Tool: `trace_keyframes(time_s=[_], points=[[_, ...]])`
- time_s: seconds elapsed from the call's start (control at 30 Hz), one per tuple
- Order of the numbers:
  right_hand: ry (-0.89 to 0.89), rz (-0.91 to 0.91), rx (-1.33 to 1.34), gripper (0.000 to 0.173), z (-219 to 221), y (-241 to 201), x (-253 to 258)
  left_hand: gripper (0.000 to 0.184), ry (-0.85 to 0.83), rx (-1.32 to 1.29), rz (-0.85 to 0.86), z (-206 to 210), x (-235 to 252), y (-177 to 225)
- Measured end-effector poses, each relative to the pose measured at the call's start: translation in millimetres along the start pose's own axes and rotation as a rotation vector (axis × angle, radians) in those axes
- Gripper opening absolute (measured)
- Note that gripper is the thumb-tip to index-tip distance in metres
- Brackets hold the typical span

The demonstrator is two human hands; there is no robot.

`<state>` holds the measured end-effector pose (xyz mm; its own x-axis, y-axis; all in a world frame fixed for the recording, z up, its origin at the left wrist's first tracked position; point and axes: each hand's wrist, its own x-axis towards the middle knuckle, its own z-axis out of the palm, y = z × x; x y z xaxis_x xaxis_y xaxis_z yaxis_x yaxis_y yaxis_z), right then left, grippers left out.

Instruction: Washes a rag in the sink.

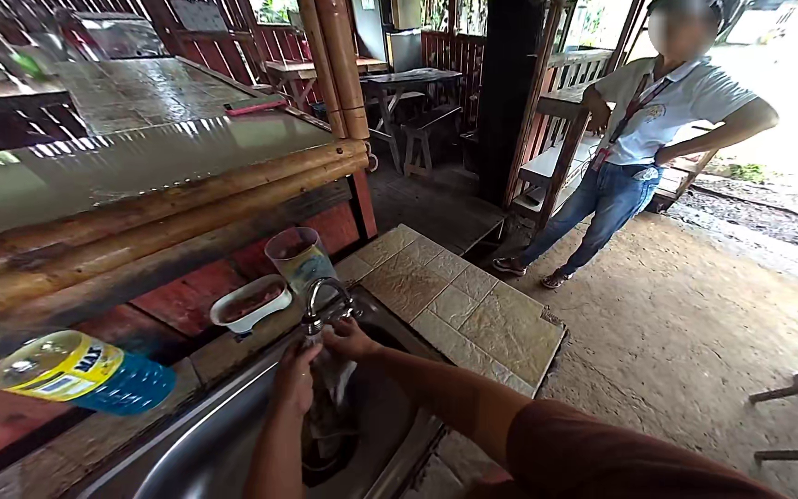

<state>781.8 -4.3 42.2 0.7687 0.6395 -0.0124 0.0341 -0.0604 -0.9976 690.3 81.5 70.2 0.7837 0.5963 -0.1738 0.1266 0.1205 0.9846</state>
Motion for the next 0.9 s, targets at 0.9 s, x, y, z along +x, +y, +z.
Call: trace_keyframes(time_s=[0.9], points=[[-0.076,0.197,0.365,0.033,33,-1,-23,0.048,0.063,-0.357,-0.319,-40,-36,-48]])
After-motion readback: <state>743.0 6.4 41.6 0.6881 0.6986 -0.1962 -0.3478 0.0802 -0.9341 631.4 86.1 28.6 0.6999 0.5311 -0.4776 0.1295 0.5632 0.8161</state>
